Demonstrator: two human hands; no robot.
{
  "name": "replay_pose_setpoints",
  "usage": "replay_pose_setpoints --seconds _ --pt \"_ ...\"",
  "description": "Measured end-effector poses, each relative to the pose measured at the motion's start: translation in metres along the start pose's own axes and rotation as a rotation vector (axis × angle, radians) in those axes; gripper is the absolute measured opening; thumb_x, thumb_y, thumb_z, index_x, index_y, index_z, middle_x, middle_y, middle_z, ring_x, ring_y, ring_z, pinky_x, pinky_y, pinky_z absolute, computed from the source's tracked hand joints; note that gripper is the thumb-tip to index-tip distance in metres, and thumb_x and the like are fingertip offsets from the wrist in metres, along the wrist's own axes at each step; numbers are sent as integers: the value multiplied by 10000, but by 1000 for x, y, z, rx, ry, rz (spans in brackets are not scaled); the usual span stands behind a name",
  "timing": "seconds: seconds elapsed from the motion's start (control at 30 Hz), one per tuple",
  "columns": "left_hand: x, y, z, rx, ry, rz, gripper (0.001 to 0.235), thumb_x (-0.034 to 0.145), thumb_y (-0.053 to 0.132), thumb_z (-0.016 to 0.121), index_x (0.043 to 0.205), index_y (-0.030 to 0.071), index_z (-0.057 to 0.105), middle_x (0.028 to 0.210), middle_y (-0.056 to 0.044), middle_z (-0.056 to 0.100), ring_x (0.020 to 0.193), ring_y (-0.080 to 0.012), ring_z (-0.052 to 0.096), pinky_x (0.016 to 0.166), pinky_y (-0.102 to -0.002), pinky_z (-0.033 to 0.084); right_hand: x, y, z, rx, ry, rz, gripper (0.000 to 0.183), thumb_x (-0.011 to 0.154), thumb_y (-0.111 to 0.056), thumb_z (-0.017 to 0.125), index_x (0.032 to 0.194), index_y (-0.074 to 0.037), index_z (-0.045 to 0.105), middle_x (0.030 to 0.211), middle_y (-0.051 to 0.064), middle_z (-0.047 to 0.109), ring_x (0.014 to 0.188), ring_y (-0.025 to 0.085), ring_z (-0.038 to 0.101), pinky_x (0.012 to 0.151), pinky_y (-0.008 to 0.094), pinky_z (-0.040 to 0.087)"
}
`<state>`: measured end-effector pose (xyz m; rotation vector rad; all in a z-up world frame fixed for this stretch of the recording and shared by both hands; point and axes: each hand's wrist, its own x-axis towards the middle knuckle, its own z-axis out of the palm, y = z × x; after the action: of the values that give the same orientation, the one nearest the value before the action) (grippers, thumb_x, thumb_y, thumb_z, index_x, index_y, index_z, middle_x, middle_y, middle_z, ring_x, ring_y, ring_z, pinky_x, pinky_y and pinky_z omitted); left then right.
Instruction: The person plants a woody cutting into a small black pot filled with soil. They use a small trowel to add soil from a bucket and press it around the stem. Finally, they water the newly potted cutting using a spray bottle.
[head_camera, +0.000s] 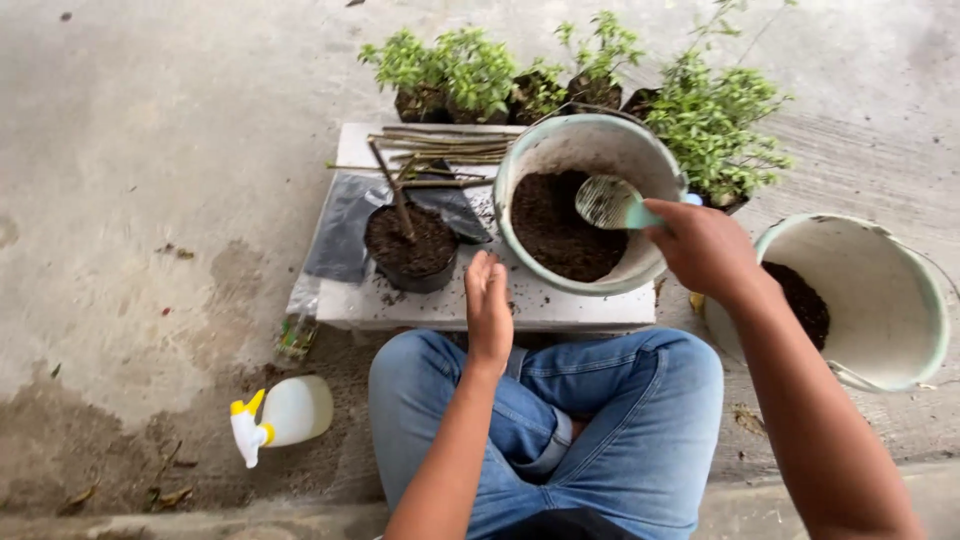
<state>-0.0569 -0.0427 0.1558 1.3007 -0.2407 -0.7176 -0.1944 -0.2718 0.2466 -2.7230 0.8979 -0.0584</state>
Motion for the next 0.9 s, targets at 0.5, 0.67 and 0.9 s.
replay_pose_setpoints --seconds 0.5,0.67,0.9 --pt "5 8 38 524 -90 157 827 1089 350 459 1632 77 -102 1682 -285 -18 1545 -476 16 1219 -655 146 55 -5 62 -162 -317 44 385 978 -268 509 1275 -240 753 978 95 816 915 353 773 808 495 576" --pt "1 12 39 508 -84 141 839 1081 360 471 1637 95 -98 1679 -294 14 1542 -487 41 1209 -673 163 41 -30 51 51 -279 56 386 997 -239 532 1321 -164 728 1091 162 788 980 383 755 829 515 579" --pt "2 8 37 508 -91 158 834 1085 395 448 1637 114 -110 1681 -290 13 1546 -478 48 1212 -667 166 31 -39 49 306 -267 54 400 1021 -201 533 1366 -70 688 1159 224 756 1062 438 719 889 579 564"
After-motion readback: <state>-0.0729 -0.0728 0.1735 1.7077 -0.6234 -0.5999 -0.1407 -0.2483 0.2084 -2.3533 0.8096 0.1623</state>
